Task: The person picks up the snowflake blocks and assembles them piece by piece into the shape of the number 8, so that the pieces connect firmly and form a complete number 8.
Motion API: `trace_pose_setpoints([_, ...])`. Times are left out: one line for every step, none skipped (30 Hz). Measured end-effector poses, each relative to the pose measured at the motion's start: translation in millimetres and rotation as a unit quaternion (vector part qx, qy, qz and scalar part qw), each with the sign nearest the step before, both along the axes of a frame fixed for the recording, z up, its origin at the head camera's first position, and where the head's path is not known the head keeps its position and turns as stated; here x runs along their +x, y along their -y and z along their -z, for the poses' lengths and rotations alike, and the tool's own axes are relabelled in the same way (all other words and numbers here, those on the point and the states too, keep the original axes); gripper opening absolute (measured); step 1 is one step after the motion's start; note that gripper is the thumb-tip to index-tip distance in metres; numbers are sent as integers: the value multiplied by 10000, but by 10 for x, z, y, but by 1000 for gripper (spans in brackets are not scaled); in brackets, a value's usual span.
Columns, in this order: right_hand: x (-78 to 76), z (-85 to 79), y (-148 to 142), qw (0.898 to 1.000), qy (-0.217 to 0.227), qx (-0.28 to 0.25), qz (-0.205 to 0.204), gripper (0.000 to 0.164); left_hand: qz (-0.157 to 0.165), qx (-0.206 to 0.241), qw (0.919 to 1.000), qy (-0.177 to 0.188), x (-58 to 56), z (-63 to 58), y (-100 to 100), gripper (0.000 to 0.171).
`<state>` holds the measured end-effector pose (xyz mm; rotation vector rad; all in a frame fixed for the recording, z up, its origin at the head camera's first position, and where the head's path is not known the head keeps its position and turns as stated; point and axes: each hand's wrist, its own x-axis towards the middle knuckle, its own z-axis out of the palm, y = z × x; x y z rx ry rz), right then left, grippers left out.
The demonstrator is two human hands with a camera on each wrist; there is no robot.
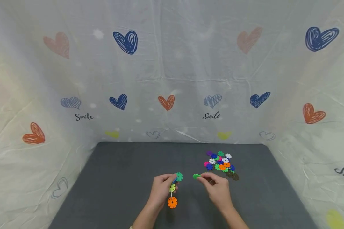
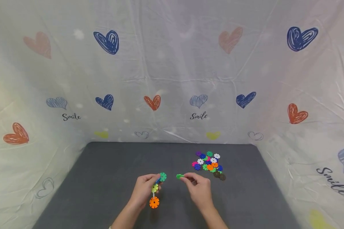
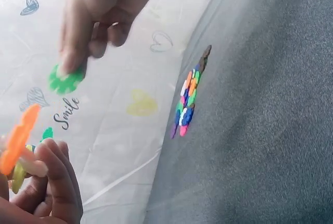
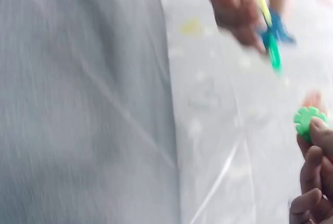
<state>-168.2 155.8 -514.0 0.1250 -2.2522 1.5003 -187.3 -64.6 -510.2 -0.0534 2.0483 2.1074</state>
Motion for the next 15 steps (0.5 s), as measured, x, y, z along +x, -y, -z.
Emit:
trace_pose_setpoints([21, -15, 76, 9998, -156, 11, -134, 10, 6, -25, 10000, -35, 4, -10, -3, 33])
trace_pose_setpoints([34, -26, 139, 9993, -280, 57, -243, 11, 8, -35, 10000, -57, 8, -23, -6, 33])
trace_pose_setpoints([41, -33, 189, 9987, -387, 91, -317, 11, 23, -39, 10000, -85, 13, -37, -10, 33])
trace_pose_setpoints([42, -38, 228, 9981, -479, 118, -365, 12, 44, -50, 9999, -116, 18, -47, -14, 32])
trace_pose_setpoints([40, -43, 256, 9976, -544, 125, -399, 11, 67, -69, 9999, -143, 22, -57, -17, 32])
trace_pose_setpoints([36, -47, 276, 9974, -586, 129, -406, 11, 87, -79, 9998, -163, 25, -64, -20, 32])
trace_pose_setpoints([32, -48, 288, 9971, -624, 121, -408, 10, 100, -68, 9998, -168, 28, -72, -22, 32])
trace_pose_setpoints([28, -46, 295, 9971, -642, 120, -390, 10, 124, -32, 9998, -143, 30, -77, -23, 32])
trace_pose_setpoints([25, -44, 296, 9972, -635, 106, -373, 9, 151, 2, 9998, -117, 30, -79, -25, 32])
trace_pose_setpoints([23, -40, 294, 9975, -601, 98, -351, 9, 176, 38, 9998, -88, 32, -80, -27, 32])
trace_pose_setpoints([24, -35, 289, 9979, -542, 81, -332, 10, 199, 84, 9998, -54, 35, -83, -29, 32])
trace_pose_setpoints([27, -30, 284, 9983, -490, 62, -312, 11, 225, 132, 9997, -22, 39, -80, -32, 33])
trace_pose_setpoints([31, -22, 279, 9986, -444, 42, -293, 12, 251, 177, 9995, -5, 43, -79, -36, 33])
trace_pose_setpoints([35, -15, 276, 9987, -421, 36, -274, 14, 279, 212, 9994, 8, 47, -78, -39, 34])
trace_pose_setpoints([40, -8, 275, 9988, -417, 36, -258, 15, 289, 233, 9993, 32, 49, -77, -42, 34])
